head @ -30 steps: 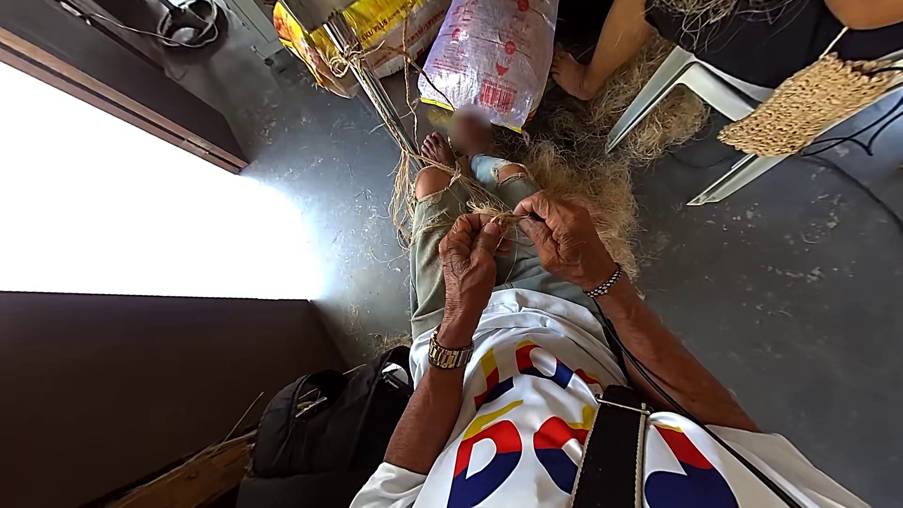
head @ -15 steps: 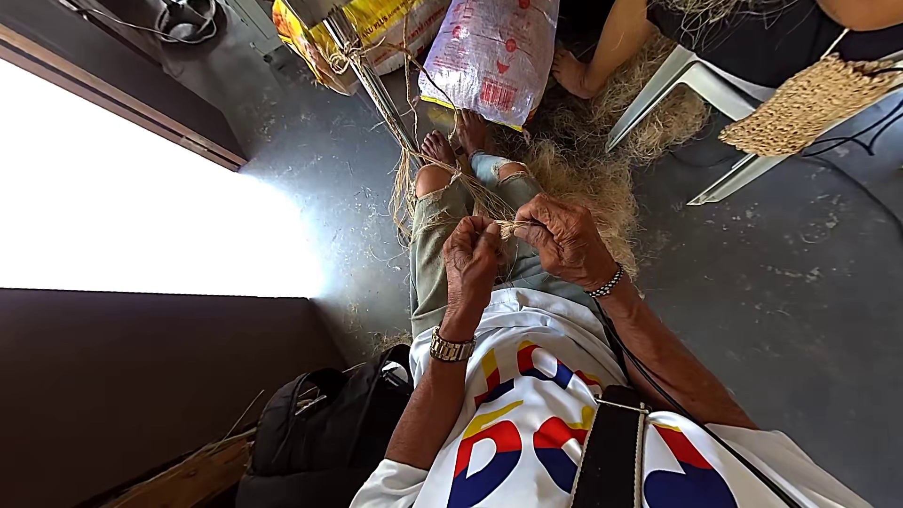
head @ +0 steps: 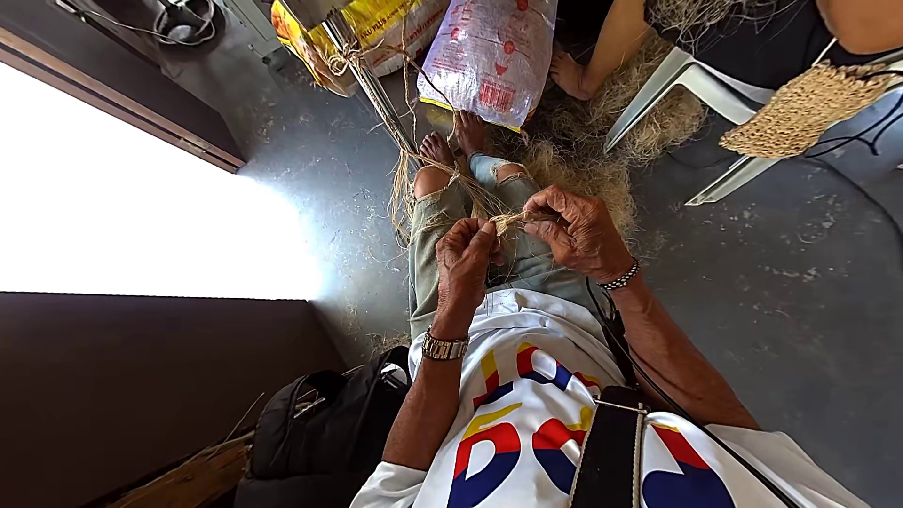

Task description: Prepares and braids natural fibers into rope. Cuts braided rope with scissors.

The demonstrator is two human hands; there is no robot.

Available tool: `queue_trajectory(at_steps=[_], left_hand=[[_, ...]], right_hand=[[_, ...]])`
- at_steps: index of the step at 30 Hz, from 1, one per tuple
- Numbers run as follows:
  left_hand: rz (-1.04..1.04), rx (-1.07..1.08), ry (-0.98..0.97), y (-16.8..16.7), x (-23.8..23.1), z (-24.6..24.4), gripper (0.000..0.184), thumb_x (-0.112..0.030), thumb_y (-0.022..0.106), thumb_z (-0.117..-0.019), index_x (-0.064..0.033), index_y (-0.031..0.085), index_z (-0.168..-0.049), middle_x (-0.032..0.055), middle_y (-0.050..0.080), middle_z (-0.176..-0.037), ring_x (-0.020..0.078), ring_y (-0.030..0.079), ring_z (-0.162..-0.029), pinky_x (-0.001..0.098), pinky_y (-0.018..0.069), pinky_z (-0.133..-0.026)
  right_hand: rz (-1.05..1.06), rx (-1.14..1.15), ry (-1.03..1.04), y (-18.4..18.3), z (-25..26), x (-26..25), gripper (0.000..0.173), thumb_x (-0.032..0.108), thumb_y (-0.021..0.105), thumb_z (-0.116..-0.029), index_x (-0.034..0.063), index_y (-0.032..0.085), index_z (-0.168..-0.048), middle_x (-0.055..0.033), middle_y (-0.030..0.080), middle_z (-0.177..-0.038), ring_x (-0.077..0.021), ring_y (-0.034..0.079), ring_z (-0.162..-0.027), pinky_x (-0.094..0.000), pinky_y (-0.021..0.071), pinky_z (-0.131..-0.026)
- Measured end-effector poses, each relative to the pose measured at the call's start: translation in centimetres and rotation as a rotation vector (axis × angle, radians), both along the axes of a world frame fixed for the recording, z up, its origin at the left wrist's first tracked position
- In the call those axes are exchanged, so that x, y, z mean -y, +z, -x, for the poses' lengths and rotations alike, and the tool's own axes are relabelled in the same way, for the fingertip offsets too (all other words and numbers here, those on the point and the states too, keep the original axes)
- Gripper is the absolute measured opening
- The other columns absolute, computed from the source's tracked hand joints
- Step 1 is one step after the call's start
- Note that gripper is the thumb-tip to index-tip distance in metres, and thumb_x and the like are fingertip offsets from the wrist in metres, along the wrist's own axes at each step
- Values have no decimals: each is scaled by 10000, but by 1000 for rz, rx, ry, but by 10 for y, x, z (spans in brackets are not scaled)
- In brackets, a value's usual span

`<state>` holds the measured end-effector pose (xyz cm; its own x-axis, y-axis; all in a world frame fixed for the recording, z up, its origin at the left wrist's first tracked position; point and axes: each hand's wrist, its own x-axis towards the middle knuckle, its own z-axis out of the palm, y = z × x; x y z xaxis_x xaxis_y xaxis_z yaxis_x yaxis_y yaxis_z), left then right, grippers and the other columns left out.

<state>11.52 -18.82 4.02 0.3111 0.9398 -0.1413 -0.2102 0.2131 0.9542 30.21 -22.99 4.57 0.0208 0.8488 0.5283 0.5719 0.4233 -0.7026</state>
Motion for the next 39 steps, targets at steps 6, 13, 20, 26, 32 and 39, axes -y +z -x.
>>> queue_trajectory(at_steps=[6, 13, 20, 26, 32, 39], left_hand=[[51, 8, 1, 1, -1, -1, 118, -68, 549, -1031, -77, 611, -931, 13, 629, -725, 86, 619, -573, 230, 566, -555], [269, 96, 31, 10, -3, 0, 181, -58, 494, -1045, -56, 623, -919, 35, 638, -694, 88, 612, -524, 219, 549, -491], [348, 138, 32, 9, -4, 1, 238, -68, 446, -1057, -74, 611, -885, 33, 635, -687, 93, 619, -534, 218, 551, -503], [383, 145, 75, 9, -4, -1, 256, -74, 437, -1060, -74, 618, -879, 34, 637, -679, 98, 623, -538, 229, 559, -515], [334, 219, 141, 7, 0, -6, 240, -81, 443, -1066, -75, 612, -896, 30, 637, -684, 101, 621, -540, 228, 554, -514], [-140, -57, 213, -4, 14, -21, 92, -85, 523, -1038, -70, 591, -977, -5, 612, -734, 86, 609, -609, 245, 556, -585]], right_hand=[[30, -120, 85, 7, -17, 2, 177, 8, 630, -931, -15, 712, -1087, -80, 723, -988, -63, 686, -866, -203, 582, -810], [183, -327, 172, 16, -30, 8, 265, 28, 552, -983, -31, 674, -1211, -79, 718, -965, -102, 682, -752, -252, 605, -692], [80, -544, 88, 15, -36, 9, 242, -10, 570, -960, -19, 668, -1182, -19, 668, -883, -77, 655, -713, -259, 609, -681], [49, -770, 186, 13, -37, 7, 610, 215, 710, -940, 137, 447, -1485, 0, 676, -1103, -95, 655, -794, -250, 579, -675], [220, -624, 224, 4, -27, 5, 611, 280, 759, -891, 43, 536, -1408, -26, 697, -1025, -90, 657, -807, -246, 577, -701], [222, -619, 168, -6, 26, -2, 230, 68, 769, -878, 18, 654, -1071, -26, 668, -824, -57, 606, -646, -194, 526, -572]])
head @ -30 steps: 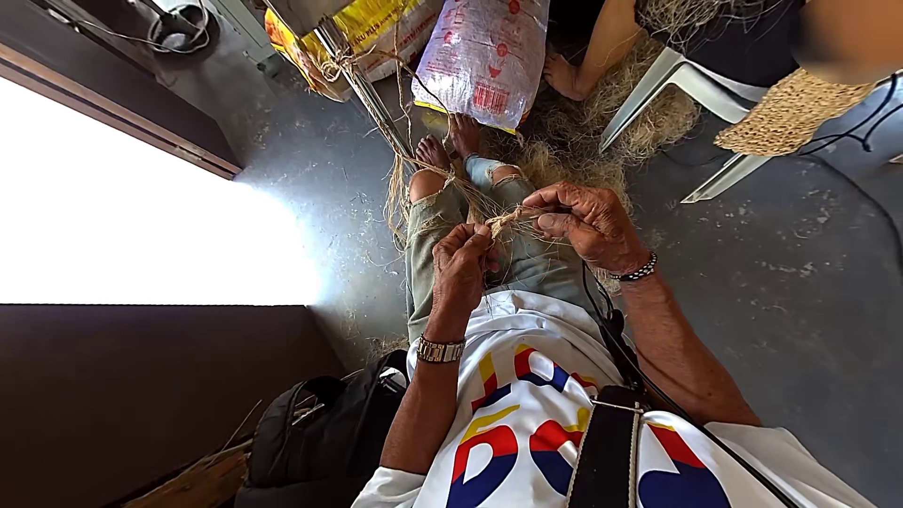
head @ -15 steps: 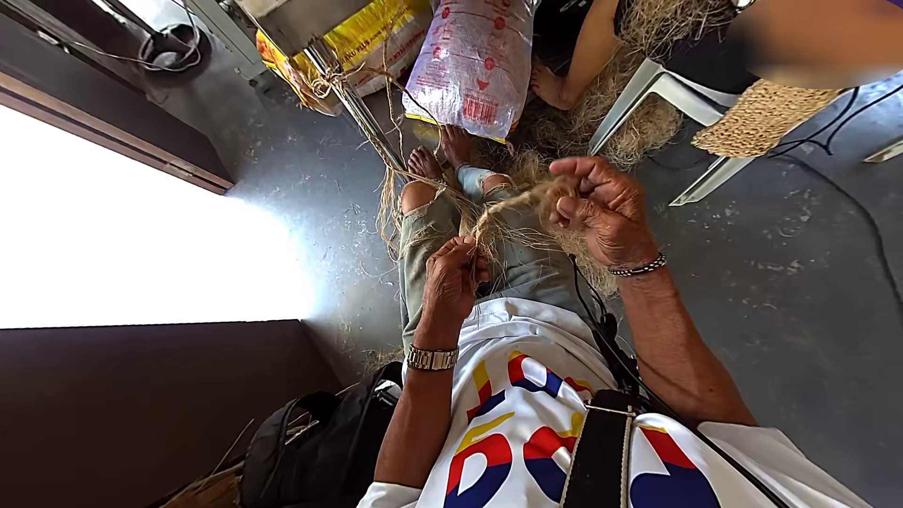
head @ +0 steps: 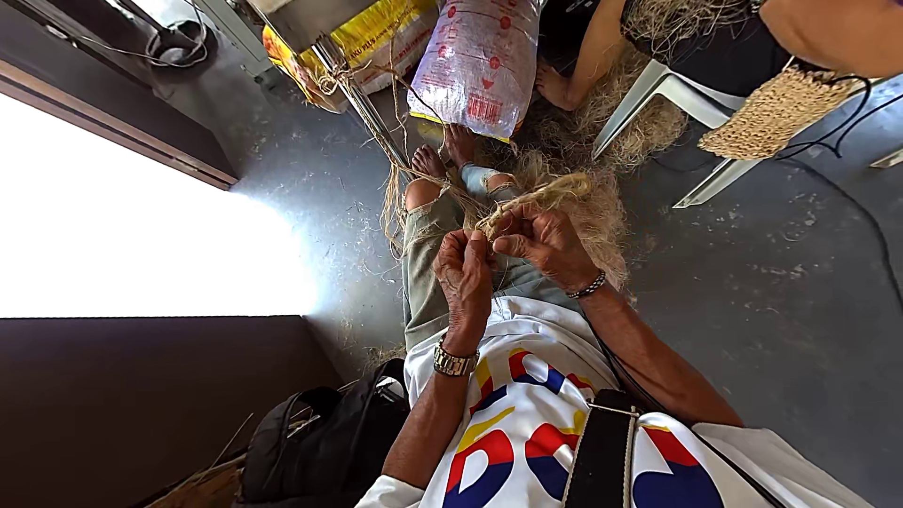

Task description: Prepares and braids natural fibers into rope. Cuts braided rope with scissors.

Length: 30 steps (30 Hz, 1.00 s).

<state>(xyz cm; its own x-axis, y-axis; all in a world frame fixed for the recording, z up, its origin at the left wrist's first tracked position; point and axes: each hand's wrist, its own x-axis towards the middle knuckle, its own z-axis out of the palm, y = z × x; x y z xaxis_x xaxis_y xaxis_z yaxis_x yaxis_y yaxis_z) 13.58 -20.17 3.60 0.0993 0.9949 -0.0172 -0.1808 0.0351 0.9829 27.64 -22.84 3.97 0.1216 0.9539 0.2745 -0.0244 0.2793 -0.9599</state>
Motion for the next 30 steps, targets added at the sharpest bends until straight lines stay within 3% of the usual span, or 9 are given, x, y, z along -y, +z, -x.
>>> queue_trajectory(at_steps=[3, 6, 10, 12, 19, 27, 30], left_hand=[[-294, -243, 92, -3, 0, 2, 75, -98, 552, -1035, -48, 605, -1016, -3, 613, -761, 79, 612, -632, 246, 550, -598], [-569, -399, 201, -6, -3, 3, 67, -74, 583, -1020, -16, 615, -1025, 23, 600, -813, 75, 600, -680, 228, 542, -622], [-839, -526, 292, -8, -6, 3, 96, -73, 591, -1014, 1, 644, -985, 93, 630, -952, 157, 631, -919, 279, 544, -833], [-911, -502, 278, -10, -5, 3, 112, -85, 581, -1022, -2, 649, -990, 120, 641, -1025, 196, 630, -1035, 303, 536, -918], [-957, -418, 223, -8, -6, 3, 111, -104, 581, -1015, -31, 654, -976, 113, 636, -1060, 198, 611, -1098, 318, 509, -978], [-899, -363, 150, -11, -5, 5, 135, -107, 515, -1044, -25, 600, -978, 121, 610, -1105, 191, 599, -1125, 313, 509, -977], [-798, -217, 29, -11, -10, 8, 129, -75, 501, -1041, -9, 605, -1004, 85, 606, -1089, 125, 616, -1044, 274, 540, -909]], right_hand=[[51, -153, -15, 0, 7, 1, 149, 120, 690, -962, 58, 652, -1092, -15, 673, -891, -72, 626, -701, -217, 549, -605], [154, -352, 5, 4, 6, 1, 166, 230, 573, -1039, 96, 662, -1083, -30, 714, -868, -88, 661, -677, -226, 559, -587], [299, -594, 33, 16, 4, 3, 256, 303, 498, -1069, 122, 673, -1019, -27, 711, -802, -95, 670, -627, -236, 578, -566], [343, -669, 23, 21, 4, 5, 244, 258, 487, -1071, 107, 664, -997, -41, 692, -780, -105, 660, -602, -243, 576, -549], [290, -676, 69, 19, -2, 5, 141, 54, 515, -1007, 70, 656, -1003, -78, 683, -777, -125, 662, -608, -257, 582, -565], [267, -600, 73, 17, -3, 5, 145, -18, 507, -988, 67, 616, -1031, -75, 669, -791, -120, 645, -593, -262, 585, -561], [234, -528, 115, 17, -8, 5, 164, -34, 523, -957, 84, 597, -1045, -57, 651, -840, -111, 623, -607, -264, 579, -566]])
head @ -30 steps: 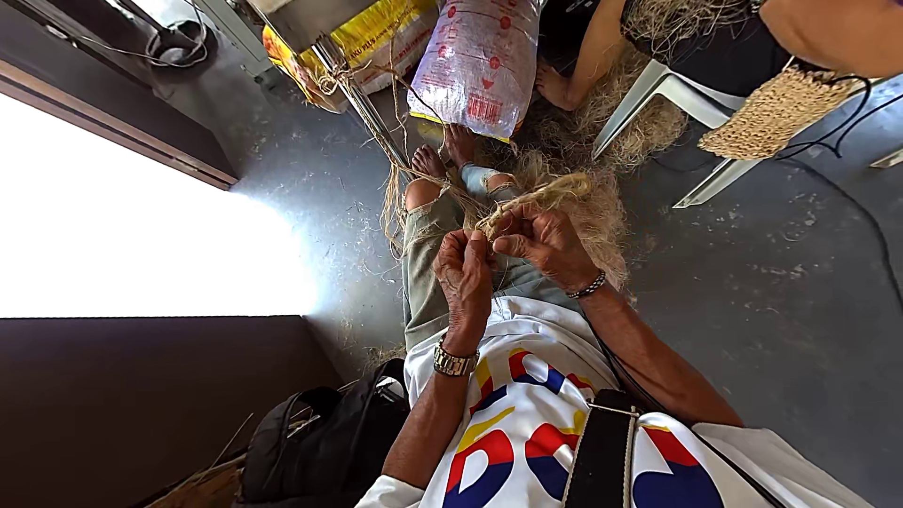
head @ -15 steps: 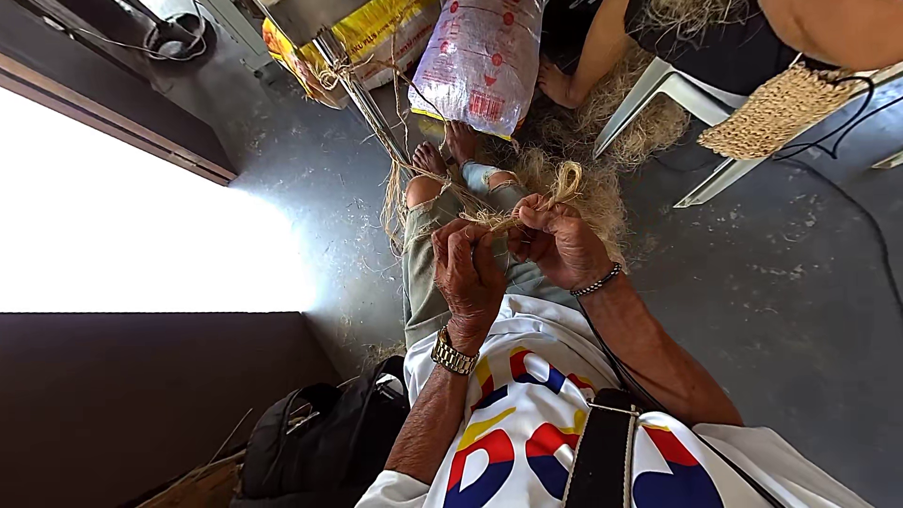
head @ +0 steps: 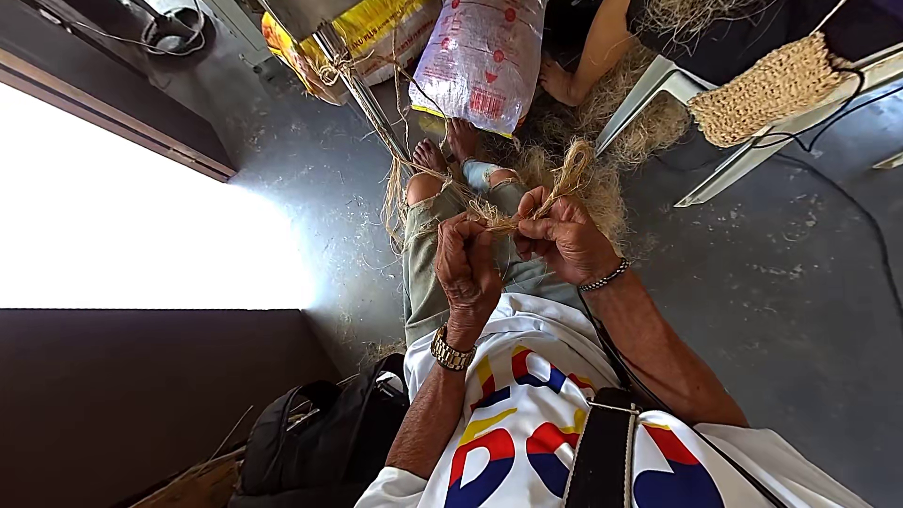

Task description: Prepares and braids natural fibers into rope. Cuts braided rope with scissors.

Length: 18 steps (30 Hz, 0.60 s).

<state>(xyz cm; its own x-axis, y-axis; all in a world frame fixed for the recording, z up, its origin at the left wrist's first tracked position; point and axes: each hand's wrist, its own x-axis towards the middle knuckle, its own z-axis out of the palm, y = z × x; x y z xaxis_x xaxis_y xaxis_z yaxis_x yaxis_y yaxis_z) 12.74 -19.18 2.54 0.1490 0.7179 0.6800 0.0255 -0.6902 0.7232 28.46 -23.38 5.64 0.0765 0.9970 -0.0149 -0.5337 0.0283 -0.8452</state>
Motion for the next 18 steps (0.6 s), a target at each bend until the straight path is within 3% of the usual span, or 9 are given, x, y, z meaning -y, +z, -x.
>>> queue_trajectory(at_steps=[6, 13, 18], left_hand=[[172, 46, -153, 1, -10, 7, 112, -31, 497, -1039, -20, 608, -1039, 39, 647, -1018, 98, 660, -877, 280, 594, -793], [197, 39, -166, -6, -15, 8, 119, 13, 519, -1010, -20, 632, -1015, 31, 663, -1024, 82, 646, -966, 253, 552, -860], [291, 89, -276, -2, -17, 12, 120, -29, 533, -1017, -68, 646, -1013, -1, 671, -1029, 75, 644, -948, 251, 550, -832]], right_hand=[[-47, 83, 64, -1, -2, 0, 178, -18, 537, -938, 109, 557, -1061, -28, 600, -809, -100, 572, -588, -271, 560, -570], [-38, 102, 138, 1, -4, 3, 199, -35, 510, -935, 114, 533, -1064, -22, 592, -817, -88, 549, -582, -250, 536, -569], [-29, 96, 117, 0, -8, 2, 212, -28, 508, -929, 120, 531, -1080, -11, 581, -784, -87, 544, -579, -268, 535, -577]])
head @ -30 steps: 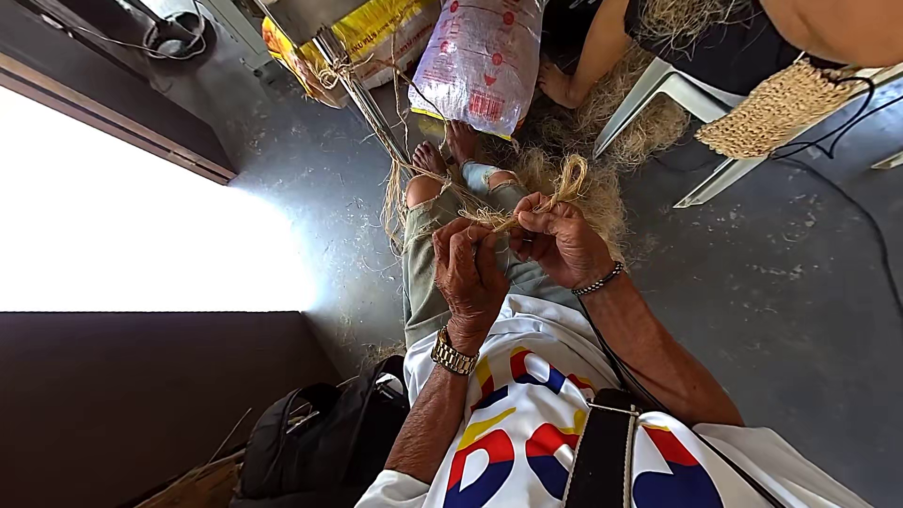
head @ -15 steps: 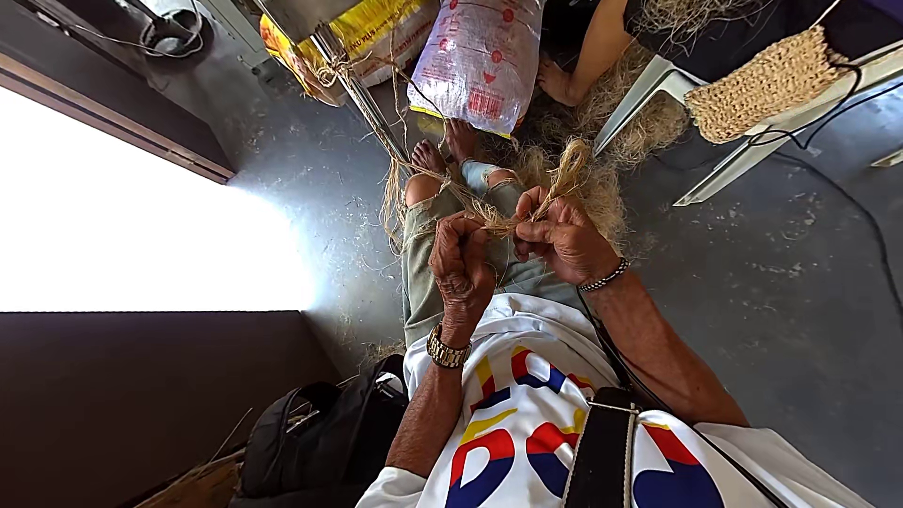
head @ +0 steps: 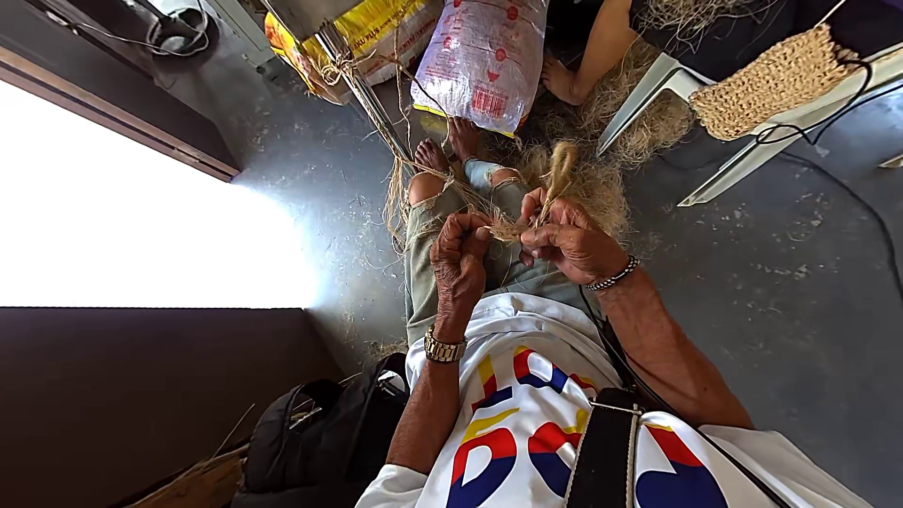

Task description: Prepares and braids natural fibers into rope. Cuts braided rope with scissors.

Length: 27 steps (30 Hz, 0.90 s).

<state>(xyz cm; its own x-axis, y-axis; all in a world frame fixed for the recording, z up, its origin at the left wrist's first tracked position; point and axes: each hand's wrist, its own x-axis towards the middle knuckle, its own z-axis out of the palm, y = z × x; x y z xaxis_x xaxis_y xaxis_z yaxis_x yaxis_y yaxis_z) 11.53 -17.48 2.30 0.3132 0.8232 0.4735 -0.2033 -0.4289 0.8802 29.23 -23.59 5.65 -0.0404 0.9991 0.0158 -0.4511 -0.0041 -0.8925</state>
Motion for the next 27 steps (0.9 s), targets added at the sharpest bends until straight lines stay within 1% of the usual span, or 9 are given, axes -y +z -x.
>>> queue_trajectory(at_steps=[3, 7, 10, 13, 15, 18, 22, 24, 27], left_hand=[[-58, -24, -44, 6, 2, 1, 99, -55, 541, -1019, -72, 638, -1013, -11, 659, -1007, 67, 637, -942, 251, 545, -837], [-178, -171, -47, 6, 15, -6, 110, 3, 551, -982, -11, 659, -991, 62, 674, -1021, 116, 660, -996, 299, 565, -890], [-240, -202, -60, -2, 17, -10, 112, 3, 562, -970, -20, 671, -974, 83, 662, -1023, 164, 638, -1041, 331, 535, -946], [-198, -178, -49, -3, 11, -7, 122, -30, 556, -991, -37, 675, -965, 63, 667, -1046, 153, 626, -1078, 331, 516, -972], [-122, -120, -55, -3, 6, -4, 122, -34, 558, -999, -43, 678, -978, 39, 673, -1051, 123, 638, -1052, 307, 534, -943], [61, -2, -105, -8, 1, -1, 84, -104, 583, -1019, -117, 665, -1008, -36, 666, -1023, 63, 635, -965, 256, 547, -849], [223, 27, -129, -16, -1, 2, 97, -129, 554, -1028, -137, 647, -1001, -37, 653, -963, 60, 620, -892, 253, 531, -803], [176, -38, -95, -16, -2, 2, 97, -124, 542, -1037, -126, 632, -1003, -48, 638, -916, 42, 607, -836, 230, 523, -768], [6, -173, 21, -11, 0, 0, 68, -45, 549, -1013, -68, 613, -1012, -30, 616, -872, 31, 595, -771, 203, 521, -704]], right_hand=[[87, -43, -134, 1, 1, -2, 276, -37, 509, -948, 138, 521, -1161, -25, 636, -861, -97, 596, -617, -270, 564, -581], [182, -122, -234, 0, 5, -5, 255, -12, 481, -996, 138, 547, -1192, -48, 635, -825, -98, 609, -583, -262, 567, -549], [224, -67, -258, -1, 4, -5, 231, -29, 501, -986, 115, 565, -1155, -34, 628, -784, -82, 592, -560, -245, 555, -536], [152, 8, -247, -4, -2, -5, 252, -42, 488, -966, 115, 528, -1159, -34, 595, -804, -96, 581, -572, -264, 558, -542], [109, 57, -241, -6, -2, -4, 266, -44, 495, -950, 114, 519, -1163, -43, 596, -834, -102, 577, -582, -263, 548, -535], [48, 165, -193, -9, 3, -4, 271, -53, 493, -940, 93, 508, -1168, -61, 611, -827, -94, 567, -567, -236, 523, -518], [-9, 343, -157, -15, 6, -5, 258, -35, 488, -960, 82, 488, -1189, -76, 590, -773, -101, 530, -521, -222, 463, -468], [-15, 357, -200, -16, 7, -6, 259, -21, 493, -961, 79, 493, -1200, -76, 581, -767, -107, 511, -497, -226, 451, -442], [13, 228, -249, -12, 11, -6, 270, -16, 526, -966, 93, 492, -1210, -70, 591, -822, -109, 559, -534, -246, 518, -468]])
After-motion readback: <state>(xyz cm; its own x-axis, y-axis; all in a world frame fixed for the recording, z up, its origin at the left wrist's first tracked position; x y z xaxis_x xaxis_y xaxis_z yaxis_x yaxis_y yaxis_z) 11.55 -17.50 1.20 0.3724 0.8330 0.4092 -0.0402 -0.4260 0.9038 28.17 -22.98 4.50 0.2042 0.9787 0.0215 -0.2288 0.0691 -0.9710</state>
